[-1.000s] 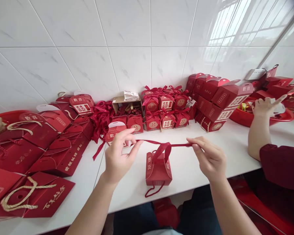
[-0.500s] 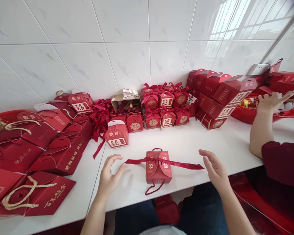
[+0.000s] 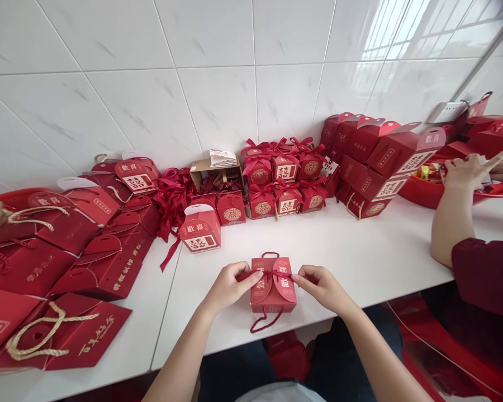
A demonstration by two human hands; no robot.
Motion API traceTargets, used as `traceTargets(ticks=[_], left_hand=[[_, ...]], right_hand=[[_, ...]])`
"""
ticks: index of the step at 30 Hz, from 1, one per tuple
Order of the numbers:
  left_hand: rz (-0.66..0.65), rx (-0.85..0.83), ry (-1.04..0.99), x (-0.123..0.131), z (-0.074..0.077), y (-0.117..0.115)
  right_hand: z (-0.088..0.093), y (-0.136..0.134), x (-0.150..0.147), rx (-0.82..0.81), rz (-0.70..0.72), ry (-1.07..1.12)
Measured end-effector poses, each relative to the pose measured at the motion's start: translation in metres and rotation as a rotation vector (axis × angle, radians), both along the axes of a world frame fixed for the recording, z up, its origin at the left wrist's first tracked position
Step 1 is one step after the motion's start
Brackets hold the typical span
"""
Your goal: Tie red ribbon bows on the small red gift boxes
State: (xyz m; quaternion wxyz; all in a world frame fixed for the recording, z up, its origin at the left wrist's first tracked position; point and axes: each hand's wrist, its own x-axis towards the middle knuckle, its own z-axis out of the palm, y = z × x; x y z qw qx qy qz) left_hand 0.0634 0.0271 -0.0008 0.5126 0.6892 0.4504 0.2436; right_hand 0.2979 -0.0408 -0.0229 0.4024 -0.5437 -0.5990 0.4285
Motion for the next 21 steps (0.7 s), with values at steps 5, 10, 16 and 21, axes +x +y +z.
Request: traceTargets(ticks=[5, 10, 16, 21], left_hand=[[0.099, 0.032, 0.046, -0.006, -0.005, 0.002], [0.151, 0.069, 0.059, -0.012, -0.014, 0.004], [0.227, 0.146, 0.089, -0.013, -0.014, 0.0], [0.319, 0.484, 0.209, -0.008, 0.002, -0.009]], right_hand=[[-0.01, 0.001, 0.01, -0.036, -0.071, 0.055], [-0.012, 0.001, 0.024, -0.052, -0.096, 0.03], [-0.004, 0.001, 0.028, -0.083, -0.05, 0.009], [0.01, -0.002, 0.03, -0.112, 0.035, 0.202]])
